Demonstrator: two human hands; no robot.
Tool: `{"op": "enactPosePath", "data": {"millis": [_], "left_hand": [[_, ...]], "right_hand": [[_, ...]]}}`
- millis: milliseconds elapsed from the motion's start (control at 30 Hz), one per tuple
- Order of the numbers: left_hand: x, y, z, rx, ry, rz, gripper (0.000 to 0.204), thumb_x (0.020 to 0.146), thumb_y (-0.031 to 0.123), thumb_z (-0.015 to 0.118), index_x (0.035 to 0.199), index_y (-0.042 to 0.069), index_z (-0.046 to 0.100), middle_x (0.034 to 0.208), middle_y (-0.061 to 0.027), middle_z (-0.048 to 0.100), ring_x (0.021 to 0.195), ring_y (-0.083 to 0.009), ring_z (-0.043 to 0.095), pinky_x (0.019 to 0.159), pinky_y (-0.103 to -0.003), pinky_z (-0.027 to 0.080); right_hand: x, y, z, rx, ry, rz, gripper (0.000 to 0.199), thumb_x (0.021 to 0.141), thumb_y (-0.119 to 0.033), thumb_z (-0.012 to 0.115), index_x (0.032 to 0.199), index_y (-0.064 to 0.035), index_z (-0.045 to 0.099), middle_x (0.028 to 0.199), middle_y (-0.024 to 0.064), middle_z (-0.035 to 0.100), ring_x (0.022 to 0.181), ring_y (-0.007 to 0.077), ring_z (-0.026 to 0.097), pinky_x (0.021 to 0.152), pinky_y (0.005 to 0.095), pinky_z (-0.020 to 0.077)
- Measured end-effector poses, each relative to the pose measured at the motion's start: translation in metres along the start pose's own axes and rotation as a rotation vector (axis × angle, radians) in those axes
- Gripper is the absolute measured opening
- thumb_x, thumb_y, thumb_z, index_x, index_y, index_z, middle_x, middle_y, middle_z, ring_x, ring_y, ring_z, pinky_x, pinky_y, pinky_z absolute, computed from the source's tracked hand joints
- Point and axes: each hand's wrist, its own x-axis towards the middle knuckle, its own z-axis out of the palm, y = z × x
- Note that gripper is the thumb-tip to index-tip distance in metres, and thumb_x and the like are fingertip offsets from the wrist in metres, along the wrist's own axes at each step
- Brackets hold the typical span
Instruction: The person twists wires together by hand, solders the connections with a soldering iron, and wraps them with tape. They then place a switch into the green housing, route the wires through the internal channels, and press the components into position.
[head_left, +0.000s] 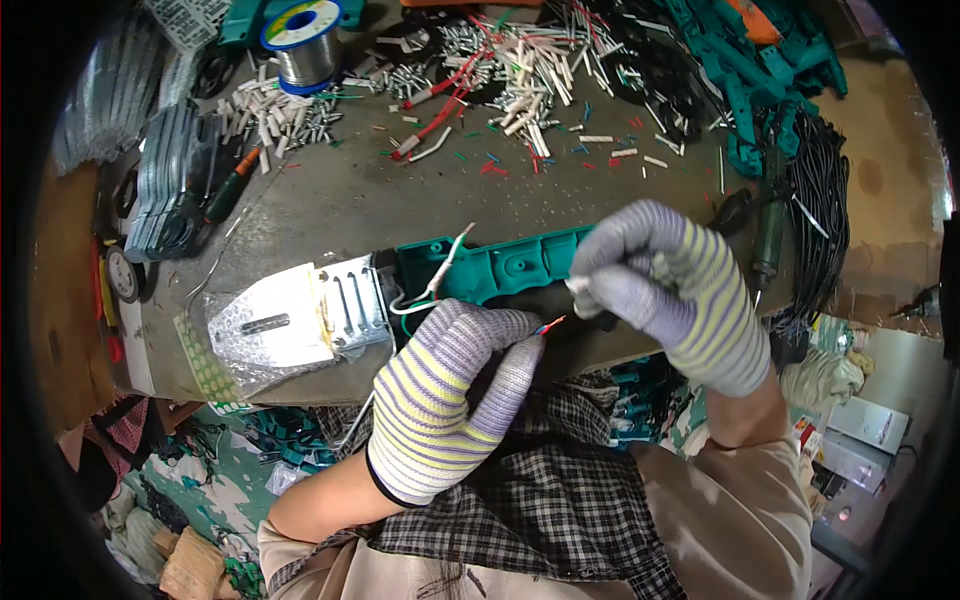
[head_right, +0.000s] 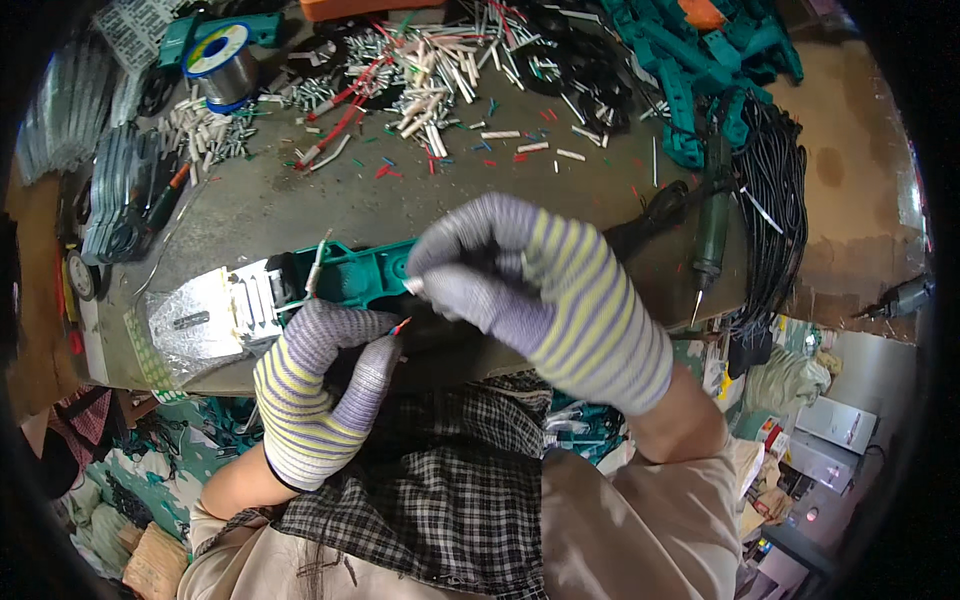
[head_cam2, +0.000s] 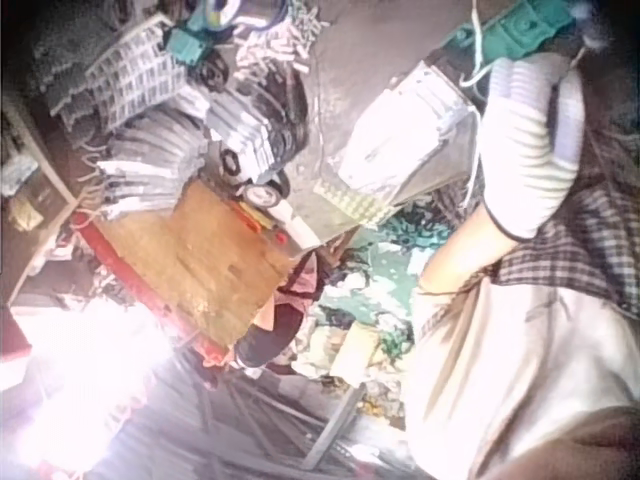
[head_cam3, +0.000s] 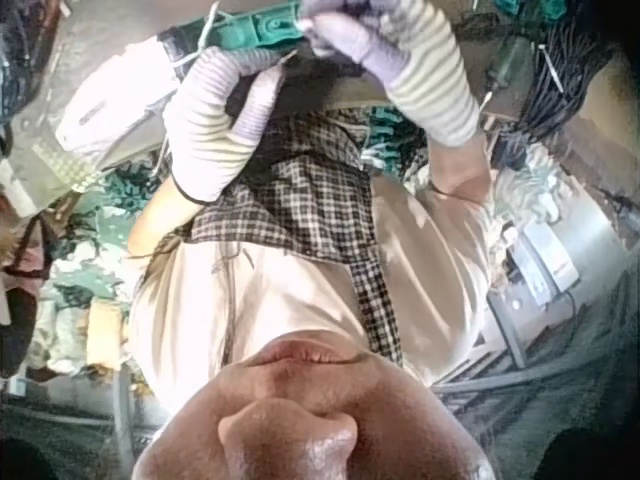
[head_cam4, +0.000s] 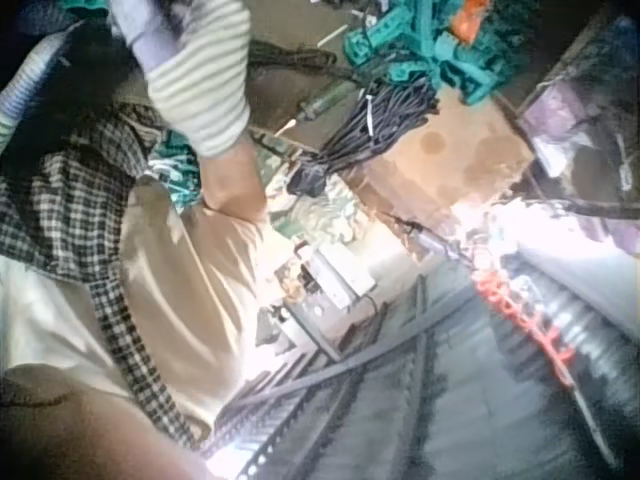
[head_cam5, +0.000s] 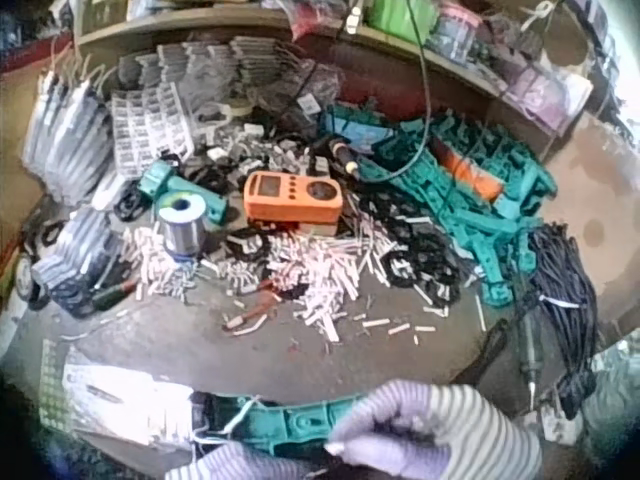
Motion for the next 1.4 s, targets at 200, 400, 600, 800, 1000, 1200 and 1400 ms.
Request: {"op": "enactPosePath", "data": {"millis": [200,400,600,800,1000,1200,1400], "left_hand": [[0.002,0.001,0.003,0.077,-0.005,0.027,0.017,0.077,0.004,0.074,0.094,0.006,0.068,0.082,-0.0101,0.065,0.073,-0.0262,0.064,0.066,-0.034,0.051],[0.002,0.0,0.005,0.101,-0.005,0.036,0.018,0.077,0.005,0.075,0.094,0.006,0.068,0.083,-0.01,0.065,0.073,-0.0261,0.064,0.066,-0.033,0.051],[0.002,0.0,0.003,0.097,-0.005,0.045,0.018,0.077,0.005,0.074,0.094,0.006,0.068,0.083,-0.0098,0.065,0.073,-0.0261,0.065,0.066,-0.034,0.052],[0.002,0.0,0.004,0.078,-0.001,0.051,0.018,0.078,0.005,0.074,0.095,0.006,0.067,0.084,-0.0094,0.065,0.074,-0.0263,0.065,0.065,-0.034,0.052],[0.003,-0.001,0.003,0.087,-0.016,0.043,0.018,0.078,0.005,0.073,0.095,0.006,0.067,0.085,-0.0093,0.065,0.074,-0.0264,0.065,0.064,-0.034,0.052],[0.002,-0.002,0.005,0.091,0.001,0.077,0.017,0.078,0.005,0.073,0.094,0.006,0.067,0.086,-0.0097,0.065,0.075,-0.0269,0.065,0.064,-0.033,0.052],[-0.006,0.001,0.005,0.073,-0.026,-0.006,0.032,0.082,-0.001,0.069,0.112,0.002,0.06,0.1,-0.0119,0.067,0.086,-0.0253,0.068,0.074,-0.033,0.054]], "right_hand": [[-0.017,0.023,0.003,0.019,0.076,0.028,0.015,0.093,-0.01,0.061,0.106,-0.0028,0.064,0.09,0.0027,0.066,0.085,0.0084,0.061,0.078,0.0238,0.0489],[-0.015,0.025,0.006,-0.018,0.072,-0.01,0.013,0.093,-0.01,0.062,0.105,-0.0038,0.065,0.089,0.0022,0.066,0.081,0.0076,0.061,0.076,0.0231,0.0488],[-0.014,0.01,0.01,-0.211,0.135,-0.078,0.008,0.086,0.004,0.063,0.092,-0.0027,0.064,0.089,0.0047,0.064,0.087,0.0123,0.062,0.081,0.0268,0.0482],[-0.014,0.004,0.01,-0.27,0.108,-0.056,0.008,0.086,0.002,0.065,0.092,-0.0034,0.064,0.088,0.0048,0.064,0.086,0.0127,0.062,0.079,0.0272,0.0488],[-0.01,-0.003,0.004,-0.739,0.073,-0.407,0.014,0.075,-0.006,0.074,0.088,-0.0045,0.07,0.084,0.0061,0.068,0.078,0.0189,0.065,0.073,0.0305,0.0508],[-0.008,-0.004,0.0,-0.93,0.051,-0.508,0.021,0.07,-0.014,0.077,0.09,-0.0119,0.074,0.083,0.0046,0.069,0.078,0.022,0.066,0.068,0.0324,0.0522],[-0.003,-0.003,0.0,-0.956,0.033,-0.548,0.016,0.074,-0.014,0.075,0.09,-0.0149,0.074,0.083,0.0021,0.068,0.075,0.0211,0.064,0.065,0.0332,0.051]]}}
